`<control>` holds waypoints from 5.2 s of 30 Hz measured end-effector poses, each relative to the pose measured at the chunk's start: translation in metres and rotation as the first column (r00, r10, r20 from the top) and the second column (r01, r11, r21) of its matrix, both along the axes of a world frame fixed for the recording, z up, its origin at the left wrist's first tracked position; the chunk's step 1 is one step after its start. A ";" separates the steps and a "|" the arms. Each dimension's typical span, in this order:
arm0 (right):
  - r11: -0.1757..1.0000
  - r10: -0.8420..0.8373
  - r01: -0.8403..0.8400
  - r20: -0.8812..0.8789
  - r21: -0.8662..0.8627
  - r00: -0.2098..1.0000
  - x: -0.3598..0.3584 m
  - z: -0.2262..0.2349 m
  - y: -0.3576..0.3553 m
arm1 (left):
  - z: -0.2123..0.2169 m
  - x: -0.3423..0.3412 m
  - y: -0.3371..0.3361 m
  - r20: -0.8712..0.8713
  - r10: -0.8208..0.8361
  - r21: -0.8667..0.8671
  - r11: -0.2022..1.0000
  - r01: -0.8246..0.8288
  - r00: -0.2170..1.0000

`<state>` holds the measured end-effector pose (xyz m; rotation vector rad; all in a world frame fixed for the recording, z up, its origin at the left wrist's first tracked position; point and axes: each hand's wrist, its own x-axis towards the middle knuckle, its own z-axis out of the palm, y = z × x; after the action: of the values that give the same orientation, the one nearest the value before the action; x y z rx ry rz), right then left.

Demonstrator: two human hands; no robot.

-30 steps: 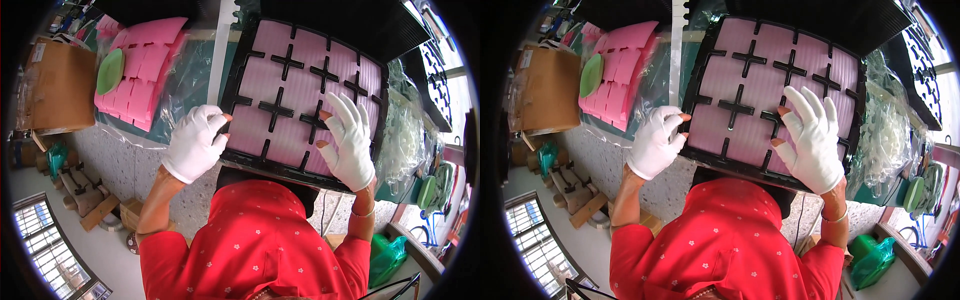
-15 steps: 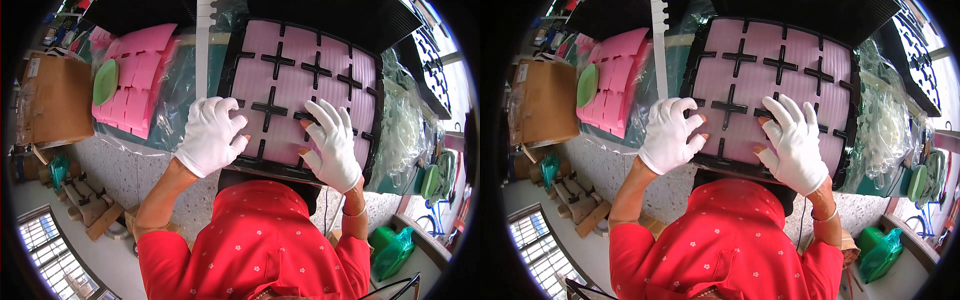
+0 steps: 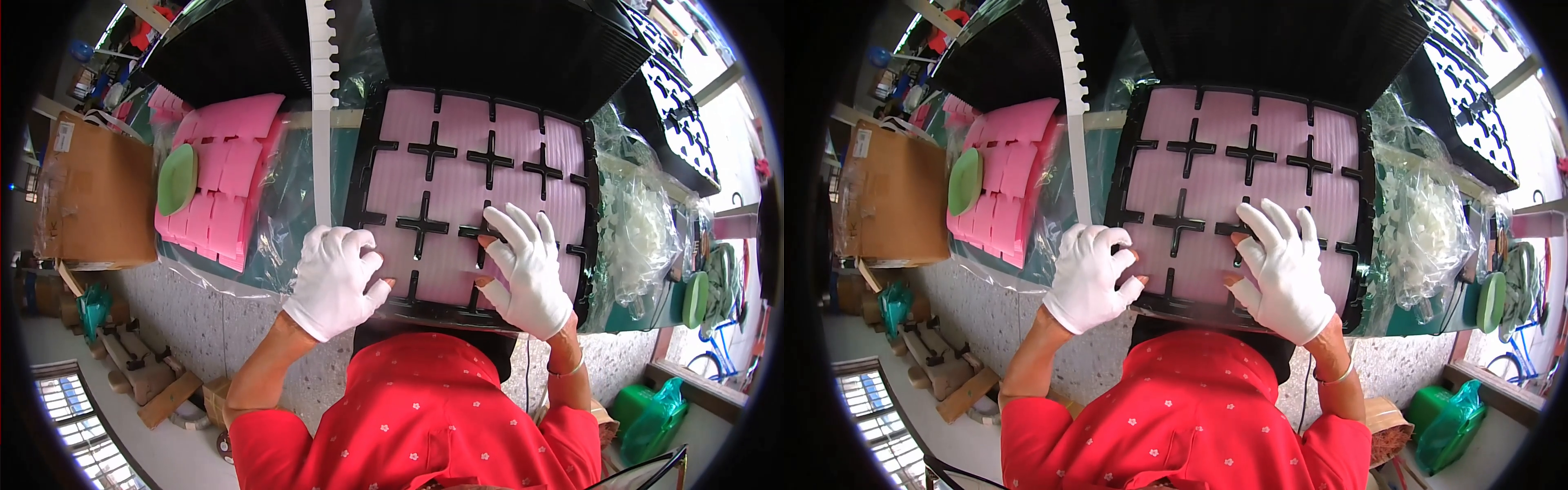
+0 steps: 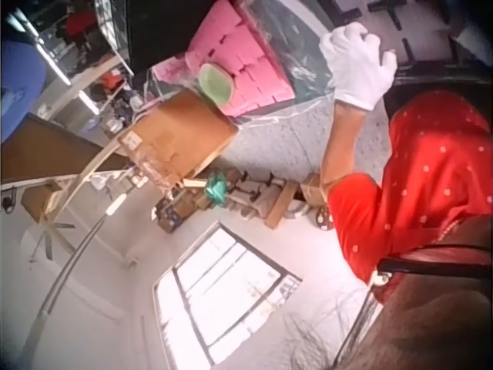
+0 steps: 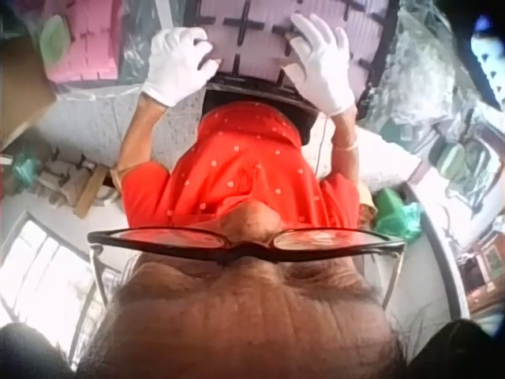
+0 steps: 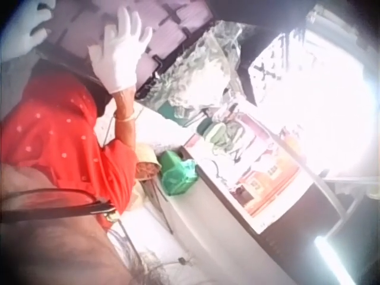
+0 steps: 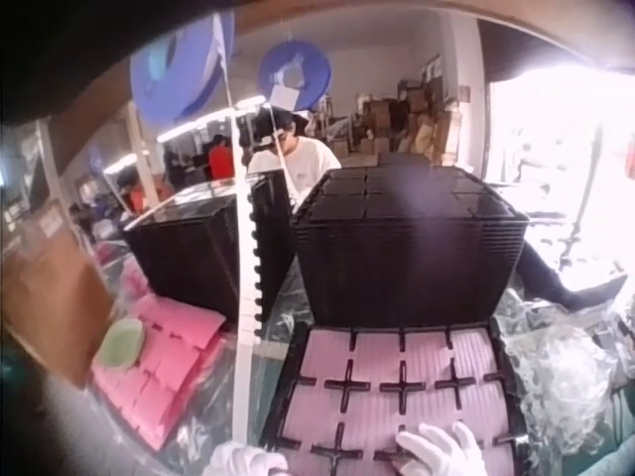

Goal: The person assembles plastic trays by hand, placing foam dividers inside each tray and applying adhesive labels to them.

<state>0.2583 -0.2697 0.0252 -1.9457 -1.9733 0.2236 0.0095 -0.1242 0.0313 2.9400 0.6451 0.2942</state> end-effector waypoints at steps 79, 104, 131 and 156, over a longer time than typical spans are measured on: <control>0.892 -0.374 0.379 -0.070 0.245 0.925 0.033 -0.031 -0.111 | -0.037 -0.037 0.012 0.295 -0.126 -0.168 0.969 0.181 0.947; 0.834 -0.497 0.471 0.022 0.289 0.867 0.033 -0.034 -0.106 | -0.040 -0.027 -0.022 0.187 -0.133 -0.109 0.982 0.155 0.973; 0.996 -0.032 0.034 0.020 -0.077 0.999 -0.012 -0.018 -0.064 | -0.024 0.029 -0.049 0.015 -0.229 -0.216 0.950 0.227 0.973; 0.957 -0.201 0.244 0.253 -0.154 0.946 0.014 -0.018 -0.115 | -0.029 0.037 -0.049 -0.035 -0.273 -0.095 0.959 0.269 0.961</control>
<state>0.2726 -0.3851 0.0073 -2.3943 -1.9059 0.1234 0.0469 -0.1736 0.0026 2.9075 0.2455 0.1632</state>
